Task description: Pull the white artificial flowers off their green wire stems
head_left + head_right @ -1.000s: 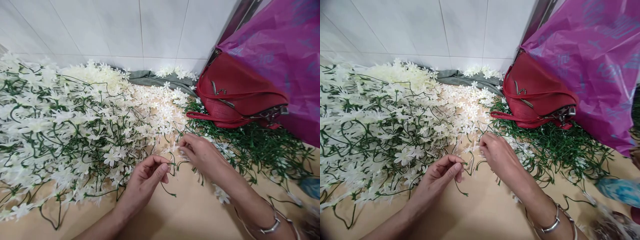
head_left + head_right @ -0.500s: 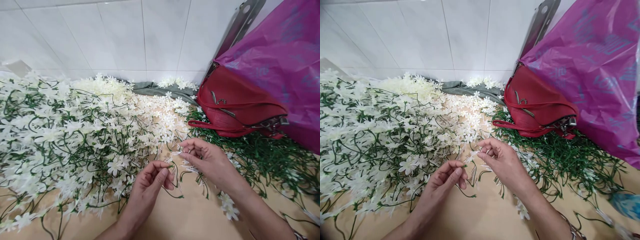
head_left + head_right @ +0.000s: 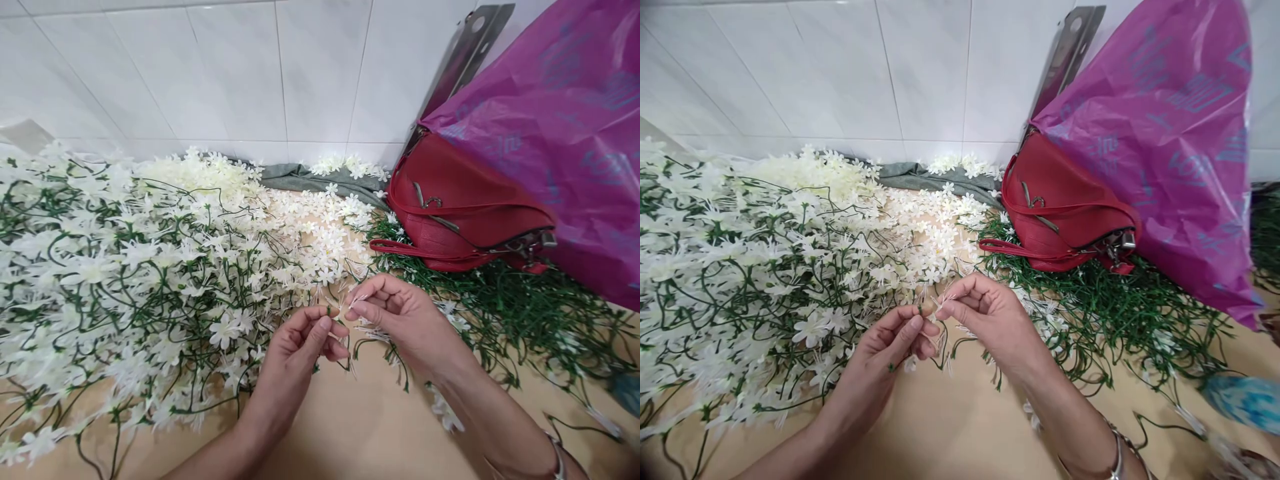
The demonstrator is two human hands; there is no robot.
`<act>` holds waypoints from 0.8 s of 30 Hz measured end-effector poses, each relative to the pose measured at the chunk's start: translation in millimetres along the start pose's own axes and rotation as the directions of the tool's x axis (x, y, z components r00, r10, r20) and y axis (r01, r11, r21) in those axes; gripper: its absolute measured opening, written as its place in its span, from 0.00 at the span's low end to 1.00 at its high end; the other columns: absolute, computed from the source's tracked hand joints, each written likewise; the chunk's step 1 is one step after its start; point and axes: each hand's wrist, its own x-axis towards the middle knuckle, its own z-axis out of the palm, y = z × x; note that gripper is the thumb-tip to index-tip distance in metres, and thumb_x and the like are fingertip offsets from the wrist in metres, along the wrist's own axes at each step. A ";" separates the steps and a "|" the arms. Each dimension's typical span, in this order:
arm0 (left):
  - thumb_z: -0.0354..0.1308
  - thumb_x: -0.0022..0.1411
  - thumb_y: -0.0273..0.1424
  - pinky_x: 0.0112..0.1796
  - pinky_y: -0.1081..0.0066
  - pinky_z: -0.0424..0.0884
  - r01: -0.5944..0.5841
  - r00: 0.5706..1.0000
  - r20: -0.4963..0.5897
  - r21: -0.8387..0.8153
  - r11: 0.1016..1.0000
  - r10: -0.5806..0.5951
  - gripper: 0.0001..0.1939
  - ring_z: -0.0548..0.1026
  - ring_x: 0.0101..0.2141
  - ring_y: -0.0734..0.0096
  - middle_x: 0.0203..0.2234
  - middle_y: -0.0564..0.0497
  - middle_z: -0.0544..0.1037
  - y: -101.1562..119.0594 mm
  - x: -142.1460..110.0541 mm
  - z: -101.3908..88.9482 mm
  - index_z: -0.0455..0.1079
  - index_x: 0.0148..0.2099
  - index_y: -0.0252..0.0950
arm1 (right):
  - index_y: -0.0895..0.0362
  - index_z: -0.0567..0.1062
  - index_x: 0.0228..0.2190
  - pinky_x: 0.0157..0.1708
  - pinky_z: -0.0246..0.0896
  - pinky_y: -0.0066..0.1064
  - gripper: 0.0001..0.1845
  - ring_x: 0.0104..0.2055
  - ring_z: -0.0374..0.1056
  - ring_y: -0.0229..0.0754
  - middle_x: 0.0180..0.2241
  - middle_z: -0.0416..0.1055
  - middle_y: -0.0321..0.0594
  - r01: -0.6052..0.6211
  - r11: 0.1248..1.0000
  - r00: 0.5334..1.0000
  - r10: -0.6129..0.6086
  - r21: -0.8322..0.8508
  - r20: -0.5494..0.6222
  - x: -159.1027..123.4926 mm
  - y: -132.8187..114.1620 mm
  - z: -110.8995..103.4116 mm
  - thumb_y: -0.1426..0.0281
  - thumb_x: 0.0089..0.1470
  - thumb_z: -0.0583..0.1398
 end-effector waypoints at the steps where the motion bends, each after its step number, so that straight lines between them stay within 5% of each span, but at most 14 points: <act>1: 0.66 0.66 0.40 0.35 0.75 0.71 -0.006 1.000 -0.002 -0.004 1.000 0.006 0.13 0.77 0.28 0.77 0.33 0.50 0.82 0.1 0.3 0.3 0.73 0.44 0.35 | 0.54 0.79 0.29 0.39 0.68 0.29 0.10 0.34 0.75 0.37 0.33 0.79 0.35 0.010 1.000 1.000 -0.010 -0.001 -0.010 -0.5 -0.6 0.1 0.66 0.50 0.74; 6: 0.63 0.68 0.40 0.31 0.77 0.67 -0.075 0.996 0.058 0.080 0.994 0.071 0.12 0.70 0.26 0.80 0.30 0.53 0.77 2.7 -6.1 0.0 0.72 0.41 0.35 | 0.55 0.78 0.28 0.36 0.64 0.27 0.12 0.33 0.70 0.36 0.31 0.77 0.35 0.056 0.996 0.986 -0.066 -0.073 -0.150 3.7 -0.8 -5.4 0.66 0.47 0.74; 9: 0.64 0.67 0.42 0.28 0.77 0.62 -0.035 0.993 0.118 0.171 0.985 0.015 0.14 0.64 0.25 0.78 0.27 0.55 0.71 5.7 -14.6 0.8 0.71 0.41 0.36 | 0.55 0.77 0.29 0.34 0.62 0.28 0.11 0.31 0.67 0.36 0.28 0.73 0.33 0.068 0.985 0.982 -0.094 -0.158 -0.165 8.1 3.8 -10.2 0.66 0.47 0.73; 13: 0.62 0.67 0.42 0.30 0.75 0.60 -0.022 0.971 0.236 0.280 0.960 -0.047 0.13 0.61 0.28 0.75 0.26 0.57 0.64 4.0 -23.7 2.1 0.71 0.41 0.36 | 0.55 0.78 0.35 0.33 0.61 0.29 0.04 0.31 0.65 0.37 0.28 0.70 0.33 0.125 0.914 0.986 -0.159 -0.386 -0.058 8.0 9.8 -11.5 0.69 0.55 0.66; 17: 0.58 0.70 0.38 0.28 0.73 0.55 -0.067 0.934 0.349 0.370 0.927 -0.072 0.10 0.58 0.26 0.75 0.24 0.58 0.60 -4.8 -27.5 -2.1 0.72 0.45 0.37 | 0.55 0.79 0.40 0.37 0.62 0.30 0.08 0.35 0.68 0.39 0.33 0.72 0.36 0.285 0.699 0.951 -0.289 -0.656 0.105 3.2 8.1 -9.3 0.76 0.60 0.61; 24: 0.55 0.72 0.38 0.27 0.72 0.53 -0.152 0.955 0.298 0.458 0.876 0.010 0.10 0.57 0.24 0.74 0.22 0.60 0.57 -9.3 -24.4 -8.8 0.72 0.47 0.38 | 0.55 0.77 0.50 0.39 0.63 0.31 0.15 0.39 0.71 0.41 0.39 0.73 0.41 0.458 0.477 0.884 -0.329 -0.750 0.331 1.2 10.7 -8.3 0.79 0.65 0.57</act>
